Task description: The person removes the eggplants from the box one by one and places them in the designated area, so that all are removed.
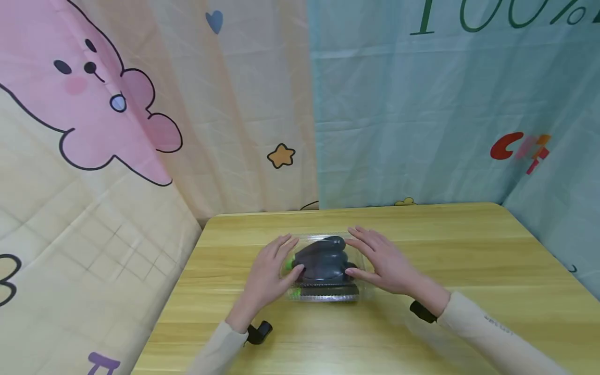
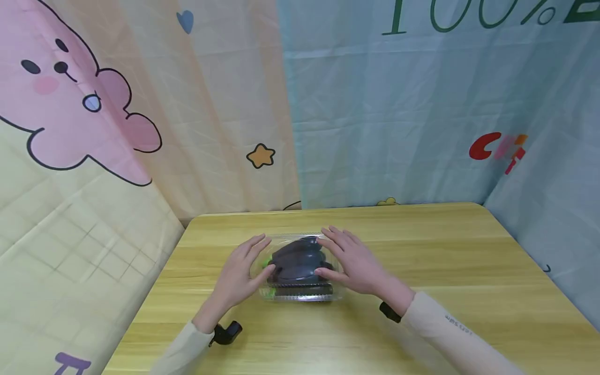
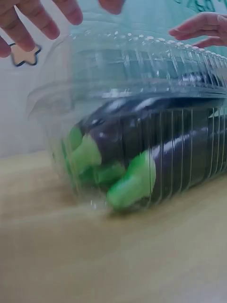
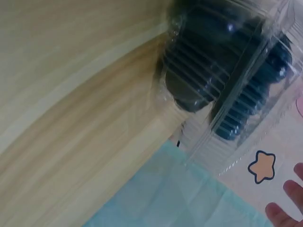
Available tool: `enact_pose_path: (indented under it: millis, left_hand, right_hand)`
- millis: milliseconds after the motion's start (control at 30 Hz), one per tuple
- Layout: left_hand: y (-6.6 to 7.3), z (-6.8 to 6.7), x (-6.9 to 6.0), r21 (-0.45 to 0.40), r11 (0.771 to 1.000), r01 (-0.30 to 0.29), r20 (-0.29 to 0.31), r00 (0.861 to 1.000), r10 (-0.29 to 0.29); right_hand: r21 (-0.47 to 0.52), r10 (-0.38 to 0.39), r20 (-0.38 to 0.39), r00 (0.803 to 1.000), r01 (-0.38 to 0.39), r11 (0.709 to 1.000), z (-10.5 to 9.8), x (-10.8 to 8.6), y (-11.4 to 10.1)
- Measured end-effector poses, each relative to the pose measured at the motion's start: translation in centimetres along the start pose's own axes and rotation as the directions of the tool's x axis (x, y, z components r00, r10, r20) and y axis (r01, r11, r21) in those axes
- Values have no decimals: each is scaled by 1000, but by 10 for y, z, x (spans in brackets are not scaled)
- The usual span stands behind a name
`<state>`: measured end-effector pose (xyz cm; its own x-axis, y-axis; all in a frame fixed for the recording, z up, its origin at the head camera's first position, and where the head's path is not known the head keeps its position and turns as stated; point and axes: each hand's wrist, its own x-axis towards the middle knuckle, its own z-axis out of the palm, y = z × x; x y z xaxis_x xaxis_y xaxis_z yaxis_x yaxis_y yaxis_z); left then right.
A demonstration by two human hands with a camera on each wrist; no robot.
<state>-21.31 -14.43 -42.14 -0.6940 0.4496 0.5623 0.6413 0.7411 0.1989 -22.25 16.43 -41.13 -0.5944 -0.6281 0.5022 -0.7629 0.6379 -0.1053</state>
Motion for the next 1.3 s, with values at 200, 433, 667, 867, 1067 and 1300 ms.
enact_pose_path:
  millis: [200, 433, 667, 867, 1067, 1300]
  left_hand:
    - [-4, 9, -29, -215, 948, 235, -144, 952, -269]
    - [-5, 27, -61, -603, 615, 508, 23, 782, -623]
    - [-3, 31, -75, -706, 374, 602, 193, 672, -715]
    - [-2, 32, -81, -722, 287, 630, 294, 655, -696]
    - [-1, 35, -80, -760, 278, 587, 314, 707, -634]
    - [0, 38, -79, -783, 255, 567, 329, 726, -604]
  right_hand:
    - [39, -125, -111, 986, 130, 991, 10, -1, -8]
    - [62, -199, -82, 977, 204, 977, 20, 1, -30]
    - [71, -243, -77, 967, 248, 966, 32, 6, -46]
    - [99, -254, -89, 963, 262, 960, 45, 9, -53]
    - [139, -220, -82, 972, 230, 963, 50, 14, -59]
    - [171, -193, -126, 973, 213, 962, 62, 16, -69]
